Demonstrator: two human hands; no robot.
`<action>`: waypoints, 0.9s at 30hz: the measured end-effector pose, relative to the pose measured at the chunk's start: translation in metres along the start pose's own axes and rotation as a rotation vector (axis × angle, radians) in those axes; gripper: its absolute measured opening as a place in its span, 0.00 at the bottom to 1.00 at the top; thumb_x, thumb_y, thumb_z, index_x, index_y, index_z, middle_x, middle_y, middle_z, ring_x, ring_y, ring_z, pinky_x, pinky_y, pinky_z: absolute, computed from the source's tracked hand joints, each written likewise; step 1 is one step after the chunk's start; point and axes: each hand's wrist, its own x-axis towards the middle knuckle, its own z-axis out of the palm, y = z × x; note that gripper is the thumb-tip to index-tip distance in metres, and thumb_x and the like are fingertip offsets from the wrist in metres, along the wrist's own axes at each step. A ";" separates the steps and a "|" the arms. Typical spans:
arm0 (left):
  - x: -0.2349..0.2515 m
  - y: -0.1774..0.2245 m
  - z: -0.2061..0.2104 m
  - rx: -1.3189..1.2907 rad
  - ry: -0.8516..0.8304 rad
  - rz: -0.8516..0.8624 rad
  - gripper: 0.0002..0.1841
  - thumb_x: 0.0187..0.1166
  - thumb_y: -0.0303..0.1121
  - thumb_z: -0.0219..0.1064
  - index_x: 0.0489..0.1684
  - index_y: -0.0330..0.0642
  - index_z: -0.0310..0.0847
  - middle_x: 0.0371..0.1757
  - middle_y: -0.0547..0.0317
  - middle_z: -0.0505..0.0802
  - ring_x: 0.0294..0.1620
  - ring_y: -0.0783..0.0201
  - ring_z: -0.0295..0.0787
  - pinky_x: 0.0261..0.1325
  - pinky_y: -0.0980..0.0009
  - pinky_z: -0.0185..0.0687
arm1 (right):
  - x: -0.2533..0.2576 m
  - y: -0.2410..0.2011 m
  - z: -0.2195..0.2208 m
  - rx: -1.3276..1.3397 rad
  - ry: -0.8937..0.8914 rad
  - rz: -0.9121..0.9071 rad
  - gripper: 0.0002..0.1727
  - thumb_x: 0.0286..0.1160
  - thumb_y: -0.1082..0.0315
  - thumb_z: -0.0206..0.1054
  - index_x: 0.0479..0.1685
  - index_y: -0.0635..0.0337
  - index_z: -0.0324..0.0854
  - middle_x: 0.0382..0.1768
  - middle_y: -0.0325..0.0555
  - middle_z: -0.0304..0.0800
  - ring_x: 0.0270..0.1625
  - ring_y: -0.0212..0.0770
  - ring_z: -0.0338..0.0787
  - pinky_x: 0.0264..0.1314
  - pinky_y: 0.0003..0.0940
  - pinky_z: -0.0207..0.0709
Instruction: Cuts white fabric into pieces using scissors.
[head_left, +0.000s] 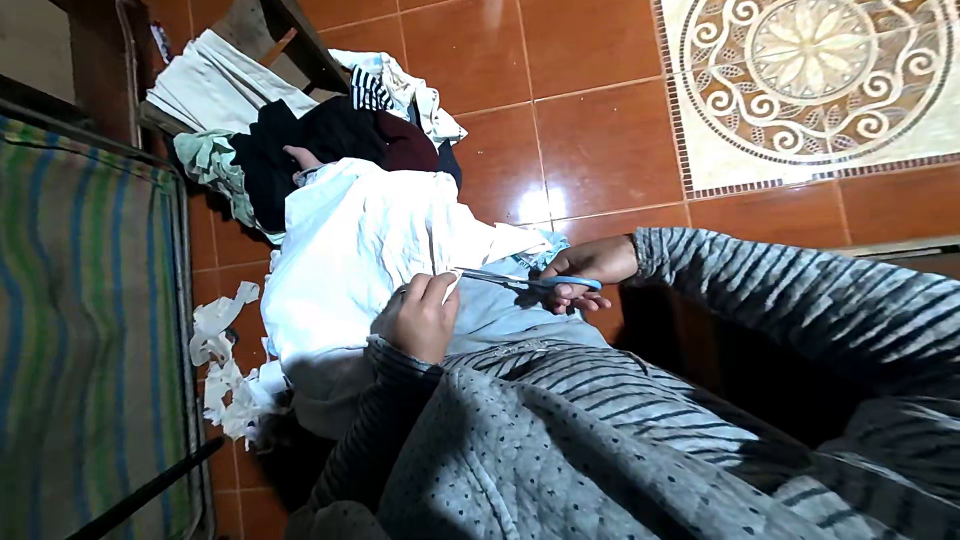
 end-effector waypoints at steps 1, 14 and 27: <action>0.000 -0.001 0.002 0.015 0.035 0.032 0.09 0.72 0.33 0.74 0.43 0.42 0.96 0.39 0.50 0.95 0.35 0.55 0.95 0.38 0.60 0.91 | 0.001 -0.002 -0.001 -0.002 -0.015 -0.012 0.17 0.82 0.46 0.58 0.30 0.46 0.76 0.23 0.28 0.86 0.15 0.22 0.81 0.15 0.16 0.73; 0.002 -0.001 -0.007 0.022 0.253 0.354 0.09 0.80 0.38 0.69 0.45 0.50 0.97 0.23 0.58 0.86 0.23 0.63 0.82 0.26 0.73 0.74 | 0.007 -0.038 -0.025 -0.169 -0.076 -0.170 0.14 0.74 0.53 0.67 0.35 0.55 0.86 0.26 0.33 0.89 0.20 0.22 0.83 0.20 0.17 0.74; 0.003 0.003 -0.015 -0.001 0.274 0.378 0.10 0.81 0.39 0.68 0.44 0.50 0.96 0.21 0.58 0.82 0.23 0.63 0.79 0.26 0.75 0.70 | 0.011 -0.042 -0.025 -0.222 -0.138 -0.270 0.28 0.62 0.36 0.74 0.34 0.55 0.86 0.22 0.29 0.86 0.21 0.22 0.83 0.23 0.17 0.75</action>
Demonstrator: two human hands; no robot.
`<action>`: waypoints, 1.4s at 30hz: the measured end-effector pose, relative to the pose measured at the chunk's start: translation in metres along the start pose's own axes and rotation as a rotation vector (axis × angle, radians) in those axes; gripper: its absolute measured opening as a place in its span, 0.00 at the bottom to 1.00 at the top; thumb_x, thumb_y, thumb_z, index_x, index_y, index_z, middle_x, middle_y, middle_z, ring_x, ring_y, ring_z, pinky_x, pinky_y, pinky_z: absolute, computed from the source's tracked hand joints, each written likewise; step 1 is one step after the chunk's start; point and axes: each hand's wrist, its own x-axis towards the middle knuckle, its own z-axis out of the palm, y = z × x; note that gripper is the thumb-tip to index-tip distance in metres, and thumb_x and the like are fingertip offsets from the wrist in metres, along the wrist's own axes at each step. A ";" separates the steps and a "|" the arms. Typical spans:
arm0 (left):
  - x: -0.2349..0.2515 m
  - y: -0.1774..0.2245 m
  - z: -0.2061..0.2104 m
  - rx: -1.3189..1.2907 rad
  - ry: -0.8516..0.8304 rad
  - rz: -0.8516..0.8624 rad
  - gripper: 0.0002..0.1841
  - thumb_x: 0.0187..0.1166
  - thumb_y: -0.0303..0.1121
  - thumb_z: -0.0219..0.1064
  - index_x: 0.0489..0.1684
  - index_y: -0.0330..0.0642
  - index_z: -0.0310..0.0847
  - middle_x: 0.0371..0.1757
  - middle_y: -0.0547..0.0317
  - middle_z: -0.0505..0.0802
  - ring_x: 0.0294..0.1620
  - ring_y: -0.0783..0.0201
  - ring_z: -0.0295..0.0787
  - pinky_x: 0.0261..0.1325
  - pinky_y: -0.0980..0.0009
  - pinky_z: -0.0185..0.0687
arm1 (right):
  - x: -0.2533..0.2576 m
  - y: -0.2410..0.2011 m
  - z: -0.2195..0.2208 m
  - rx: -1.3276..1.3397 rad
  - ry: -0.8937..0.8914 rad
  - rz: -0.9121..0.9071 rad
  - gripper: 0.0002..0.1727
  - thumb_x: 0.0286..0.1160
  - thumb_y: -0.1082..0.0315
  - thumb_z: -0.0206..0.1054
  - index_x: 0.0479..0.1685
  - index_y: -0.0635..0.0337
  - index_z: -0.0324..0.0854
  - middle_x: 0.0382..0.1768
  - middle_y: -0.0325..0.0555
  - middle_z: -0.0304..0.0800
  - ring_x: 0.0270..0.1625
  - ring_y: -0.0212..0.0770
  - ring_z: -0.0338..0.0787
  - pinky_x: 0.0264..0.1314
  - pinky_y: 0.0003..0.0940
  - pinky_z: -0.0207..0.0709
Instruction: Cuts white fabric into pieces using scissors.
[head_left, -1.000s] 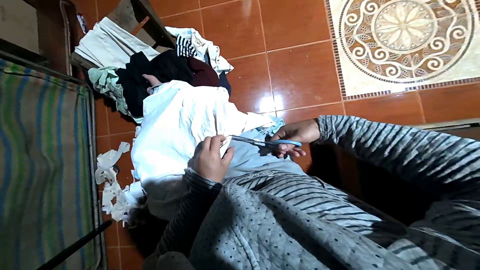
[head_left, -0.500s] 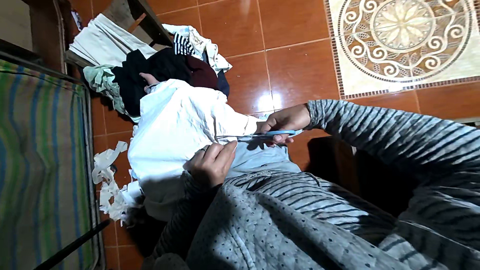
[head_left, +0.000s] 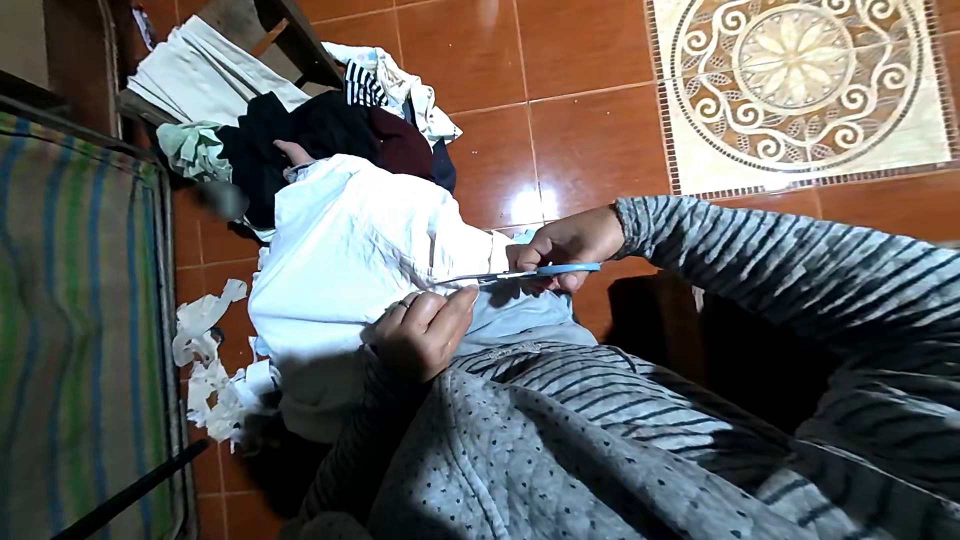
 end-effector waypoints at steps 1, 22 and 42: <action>0.001 0.000 -0.001 -0.001 -0.002 0.003 0.10 0.81 0.38 0.67 0.44 0.50 0.96 0.20 0.58 0.82 0.23 0.63 0.79 0.25 0.74 0.70 | 0.000 -0.002 0.000 -0.007 0.006 0.011 0.27 0.62 0.37 0.74 0.32 0.54 0.86 0.22 0.29 0.86 0.20 0.22 0.82 0.23 0.17 0.74; -0.001 -0.001 -0.001 -0.045 0.005 0.058 0.11 0.82 0.38 0.66 0.45 0.48 0.95 0.20 0.58 0.80 0.23 0.63 0.78 0.26 0.75 0.69 | 0.001 0.009 0.007 0.115 -0.050 -0.008 0.25 0.64 0.38 0.76 0.34 0.52 0.84 0.21 0.25 0.83 0.19 0.18 0.80 0.20 0.12 0.71; -0.003 -0.001 0.000 -0.059 0.032 0.093 0.10 0.82 0.37 0.68 0.46 0.47 0.95 0.19 0.58 0.79 0.21 0.63 0.75 0.25 0.74 0.67 | 0.001 0.024 0.031 0.377 -0.069 -0.062 0.21 0.74 0.40 0.71 0.30 0.47 0.79 0.21 0.23 0.81 0.18 0.16 0.81 0.16 0.11 0.72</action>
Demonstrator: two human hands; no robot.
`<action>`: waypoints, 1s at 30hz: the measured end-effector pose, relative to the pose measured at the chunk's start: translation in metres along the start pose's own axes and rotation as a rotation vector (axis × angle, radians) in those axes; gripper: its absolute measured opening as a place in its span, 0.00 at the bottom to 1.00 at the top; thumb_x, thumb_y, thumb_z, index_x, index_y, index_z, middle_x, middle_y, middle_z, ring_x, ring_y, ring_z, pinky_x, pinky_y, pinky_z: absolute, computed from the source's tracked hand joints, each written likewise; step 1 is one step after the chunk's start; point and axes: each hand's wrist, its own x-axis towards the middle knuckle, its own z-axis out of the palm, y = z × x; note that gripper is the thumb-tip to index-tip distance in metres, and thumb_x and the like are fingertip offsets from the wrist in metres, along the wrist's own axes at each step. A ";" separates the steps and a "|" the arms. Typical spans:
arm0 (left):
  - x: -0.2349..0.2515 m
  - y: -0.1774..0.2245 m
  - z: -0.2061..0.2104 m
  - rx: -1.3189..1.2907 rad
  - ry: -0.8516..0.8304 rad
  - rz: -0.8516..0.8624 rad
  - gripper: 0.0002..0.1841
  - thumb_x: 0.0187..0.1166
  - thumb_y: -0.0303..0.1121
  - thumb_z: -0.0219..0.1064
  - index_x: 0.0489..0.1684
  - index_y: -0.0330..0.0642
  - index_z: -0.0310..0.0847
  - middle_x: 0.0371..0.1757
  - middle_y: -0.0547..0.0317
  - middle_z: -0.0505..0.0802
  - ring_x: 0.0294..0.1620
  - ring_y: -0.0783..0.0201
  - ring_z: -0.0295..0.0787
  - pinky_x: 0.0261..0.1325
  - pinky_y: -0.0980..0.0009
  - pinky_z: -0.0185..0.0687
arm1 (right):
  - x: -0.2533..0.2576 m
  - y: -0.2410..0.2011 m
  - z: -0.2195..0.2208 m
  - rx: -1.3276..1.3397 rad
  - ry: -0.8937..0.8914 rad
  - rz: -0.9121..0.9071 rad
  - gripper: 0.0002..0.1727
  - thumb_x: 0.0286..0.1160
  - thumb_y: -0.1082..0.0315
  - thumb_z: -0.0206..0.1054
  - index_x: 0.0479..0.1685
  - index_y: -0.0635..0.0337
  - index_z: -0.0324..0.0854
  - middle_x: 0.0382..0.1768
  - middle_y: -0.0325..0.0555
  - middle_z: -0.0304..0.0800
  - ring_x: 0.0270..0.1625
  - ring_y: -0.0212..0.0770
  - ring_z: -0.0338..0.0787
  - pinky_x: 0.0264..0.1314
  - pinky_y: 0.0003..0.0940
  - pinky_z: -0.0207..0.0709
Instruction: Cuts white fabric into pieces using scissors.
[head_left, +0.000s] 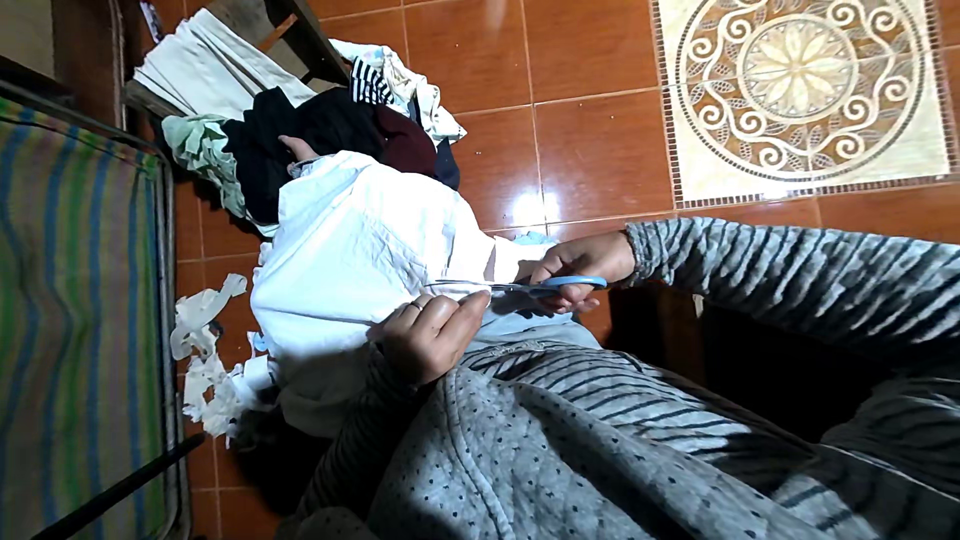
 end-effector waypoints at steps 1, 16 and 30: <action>0.000 0.000 0.001 -0.008 0.004 0.000 0.09 0.82 0.37 0.68 0.46 0.47 0.95 0.20 0.58 0.79 0.22 0.62 0.76 0.25 0.75 0.68 | -0.001 0.002 0.001 0.000 0.018 0.010 0.20 0.74 0.40 0.71 0.29 0.46 0.80 0.21 0.23 0.82 0.18 0.16 0.82 0.17 0.12 0.73; -0.001 0.002 0.003 -0.010 0.017 0.020 0.10 0.81 0.37 0.68 0.45 0.45 0.95 0.19 0.58 0.80 0.21 0.62 0.76 0.24 0.74 0.68 | 0.000 -0.004 0.010 -0.017 0.052 0.053 0.27 0.67 0.31 0.71 0.34 0.45 0.76 0.25 0.23 0.82 0.21 0.17 0.81 0.19 0.12 0.73; -0.002 0.004 0.005 -0.015 0.020 0.020 0.10 0.81 0.37 0.68 0.44 0.45 0.95 0.18 0.59 0.80 0.21 0.62 0.77 0.25 0.73 0.70 | 0.000 -0.017 0.032 -0.023 0.155 0.152 0.27 0.67 0.29 0.68 0.33 0.44 0.76 0.26 0.25 0.82 0.22 0.20 0.82 0.23 0.15 0.76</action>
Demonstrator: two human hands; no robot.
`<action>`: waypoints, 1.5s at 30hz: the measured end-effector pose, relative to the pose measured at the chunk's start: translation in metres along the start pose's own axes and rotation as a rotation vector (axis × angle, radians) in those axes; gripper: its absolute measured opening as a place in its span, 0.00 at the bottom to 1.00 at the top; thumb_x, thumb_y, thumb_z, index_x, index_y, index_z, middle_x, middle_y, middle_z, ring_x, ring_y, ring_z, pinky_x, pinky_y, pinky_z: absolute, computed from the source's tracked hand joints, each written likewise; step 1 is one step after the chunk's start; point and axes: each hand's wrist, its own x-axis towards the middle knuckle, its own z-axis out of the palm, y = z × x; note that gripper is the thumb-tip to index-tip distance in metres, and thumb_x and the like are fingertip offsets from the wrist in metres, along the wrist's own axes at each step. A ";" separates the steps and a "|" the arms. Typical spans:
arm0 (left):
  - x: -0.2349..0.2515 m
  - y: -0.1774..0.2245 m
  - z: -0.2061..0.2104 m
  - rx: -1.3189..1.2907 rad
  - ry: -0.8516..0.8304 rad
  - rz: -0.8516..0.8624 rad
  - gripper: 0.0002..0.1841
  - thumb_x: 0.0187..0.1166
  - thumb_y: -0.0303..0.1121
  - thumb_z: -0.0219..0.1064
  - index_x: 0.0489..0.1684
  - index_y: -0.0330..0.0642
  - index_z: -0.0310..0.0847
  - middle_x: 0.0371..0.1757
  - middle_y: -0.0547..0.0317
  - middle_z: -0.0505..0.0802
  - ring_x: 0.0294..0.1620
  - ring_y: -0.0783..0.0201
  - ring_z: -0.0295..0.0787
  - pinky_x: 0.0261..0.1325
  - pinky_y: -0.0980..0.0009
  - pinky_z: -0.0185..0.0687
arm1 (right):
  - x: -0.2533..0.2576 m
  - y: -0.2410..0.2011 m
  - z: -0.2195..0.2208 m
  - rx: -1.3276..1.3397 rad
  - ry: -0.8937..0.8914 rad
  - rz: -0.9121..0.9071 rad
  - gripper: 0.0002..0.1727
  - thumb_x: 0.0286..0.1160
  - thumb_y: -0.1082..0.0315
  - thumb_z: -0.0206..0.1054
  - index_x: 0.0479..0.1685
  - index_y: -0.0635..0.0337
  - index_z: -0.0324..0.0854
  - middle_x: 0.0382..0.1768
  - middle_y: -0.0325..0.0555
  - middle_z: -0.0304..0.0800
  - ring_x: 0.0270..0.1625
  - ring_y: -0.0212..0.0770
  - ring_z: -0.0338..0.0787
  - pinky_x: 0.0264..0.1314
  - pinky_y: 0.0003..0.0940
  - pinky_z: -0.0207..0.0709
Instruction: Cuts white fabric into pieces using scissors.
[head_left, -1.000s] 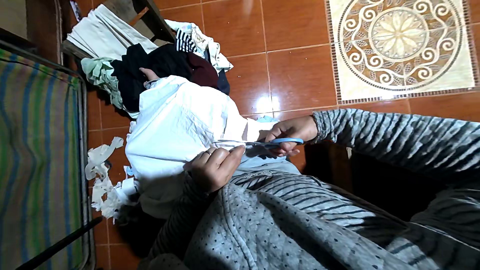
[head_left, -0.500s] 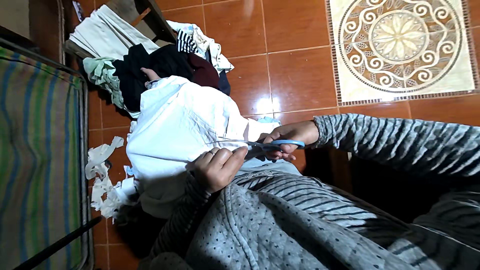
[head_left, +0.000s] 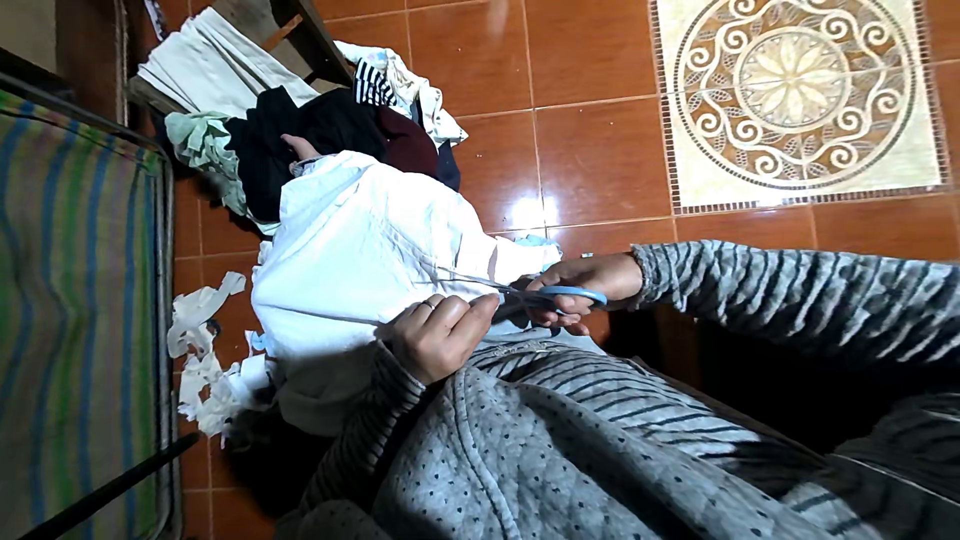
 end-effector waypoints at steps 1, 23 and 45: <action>0.000 0.000 0.000 -0.001 0.002 0.001 0.10 0.81 0.37 0.68 0.44 0.45 0.95 0.18 0.59 0.80 0.21 0.62 0.77 0.25 0.74 0.70 | 0.001 -0.002 0.001 -0.004 0.004 0.006 0.28 0.68 0.29 0.67 0.32 0.45 0.75 0.25 0.25 0.81 0.22 0.19 0.82 0.23 0.15 0.76; -0.001 0.002 -0.001 0.001 0.002 -0.003 0.10 0.81 0.37 0.68 0.44 0.46 0.95 0.19 0.59 0.80 0.21 0.62 0.76 0.24 0.74 0.69 | -0.005 -0.003 0.001 0.026 -0.011 0.008 0.27 0.66 0.28 0.70 0.32 0.42 0.78 0.27 0.25 0.83 0.23 0.19 0.82 0.23 0.15 0.75; 0.000 0.004 -0.001 -0.017 -0.023 0.024 0.10 0.82 0.37 0.68 0.44 0.45 0.95 0.18 0.58 0.80 0.20 0.61 0.76 0.24 0.73 0.69 | -0.011 0.003 0.012 0.069 0.070 0.023 0.27 0.68 0.30 0.69 0.32 0.44 0.78 0.27 0.27 0.83 0.22 0.21 0.82 0.22 0.16 0.76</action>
